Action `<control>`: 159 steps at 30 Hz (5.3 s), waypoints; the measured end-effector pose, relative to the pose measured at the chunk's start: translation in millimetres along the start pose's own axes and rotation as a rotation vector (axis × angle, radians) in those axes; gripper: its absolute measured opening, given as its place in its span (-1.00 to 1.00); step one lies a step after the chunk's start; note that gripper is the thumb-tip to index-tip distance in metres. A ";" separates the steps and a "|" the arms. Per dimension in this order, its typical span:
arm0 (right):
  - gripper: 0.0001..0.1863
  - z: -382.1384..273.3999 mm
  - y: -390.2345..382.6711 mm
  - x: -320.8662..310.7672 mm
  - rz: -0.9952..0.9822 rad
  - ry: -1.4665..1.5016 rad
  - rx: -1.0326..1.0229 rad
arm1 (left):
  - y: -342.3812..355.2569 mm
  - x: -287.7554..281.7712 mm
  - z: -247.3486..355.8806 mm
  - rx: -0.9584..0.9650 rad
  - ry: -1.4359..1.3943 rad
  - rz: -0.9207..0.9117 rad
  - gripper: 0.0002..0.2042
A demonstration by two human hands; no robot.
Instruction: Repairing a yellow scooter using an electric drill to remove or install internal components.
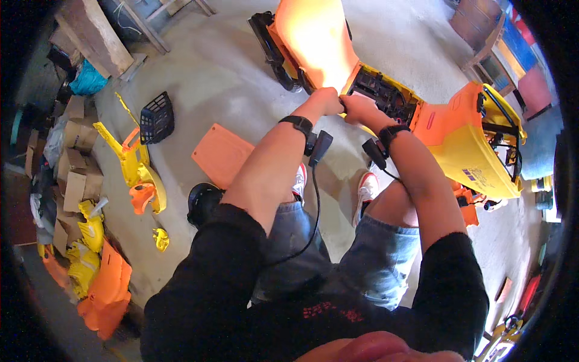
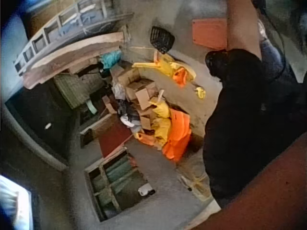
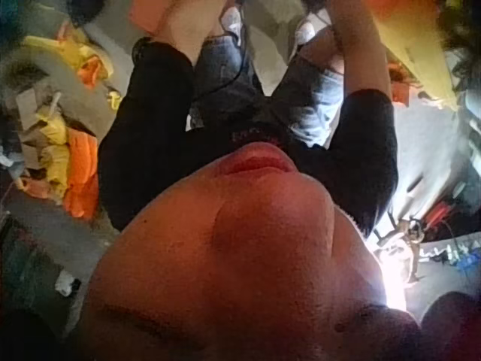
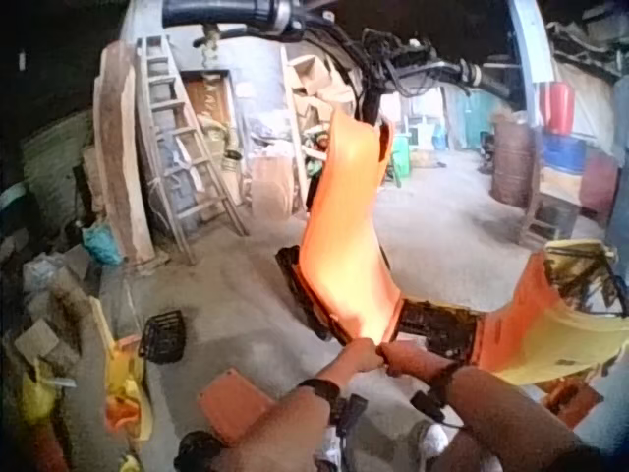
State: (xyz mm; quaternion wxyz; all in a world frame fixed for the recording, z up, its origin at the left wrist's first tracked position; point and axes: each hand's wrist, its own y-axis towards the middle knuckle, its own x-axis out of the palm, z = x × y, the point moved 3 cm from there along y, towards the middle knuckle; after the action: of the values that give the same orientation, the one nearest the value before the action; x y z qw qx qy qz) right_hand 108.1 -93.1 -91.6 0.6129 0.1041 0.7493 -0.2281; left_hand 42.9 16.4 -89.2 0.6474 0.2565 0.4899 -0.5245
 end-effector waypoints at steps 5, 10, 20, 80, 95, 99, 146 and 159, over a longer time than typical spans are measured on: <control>-0.61 17.2 -54.2 -63.9 0.265 0.369 0.227 | -25.9 -63.5 48.9 0.335 -0.657 0.156 -0.57; -0.83 43.1 -100.7 -82.1 0.287 1.512 0.627 | -8.6 -54.4 24.4 -0.002 -1.501 0.127 -0.71; -0.88 67.9 -160.7 -44.4 0.423 2.389 0.696 | 55.2 79.7 -110.6 -0.547 -1.519 0.021 -0.89; -0.81 127.4 -162.3 -53.4 0.662 2.359 0.820 | 100.6 164.3 -94.2 -0.334 -1.546 0.265 -0.55; -0.80 122.1 -150.3 -30.0 0.609 2.387 0.957 | 98.1 207.9 -65.1 -0.325 -1.841 0.252 -0.54; -0.80 124.7 -152.0 -44.6 0.656 2.459 0.891 | 112.8 193.3 -92.6 -0.219 -1.740 0.250 -0.48; -0.79 111.2 -162.7 -41.4 0.642 2.267 0.926 | 76.5 174.4 -12.9 -0.115 -0.046 0.785 -0.87; -0.77 106.8 -156.6 -28.6 0.551 2.278 0.949 | 85.0 174.7 -25.2 -0.335 -0.121 0.883 -0.87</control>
State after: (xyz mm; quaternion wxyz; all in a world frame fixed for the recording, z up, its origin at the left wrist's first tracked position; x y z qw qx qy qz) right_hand 139.4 -276.6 -45.9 -0.4484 0.6022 0.6494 -0.1205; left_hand 107.6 -10.0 -272.2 0.8682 0.3012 0.3733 -0.1268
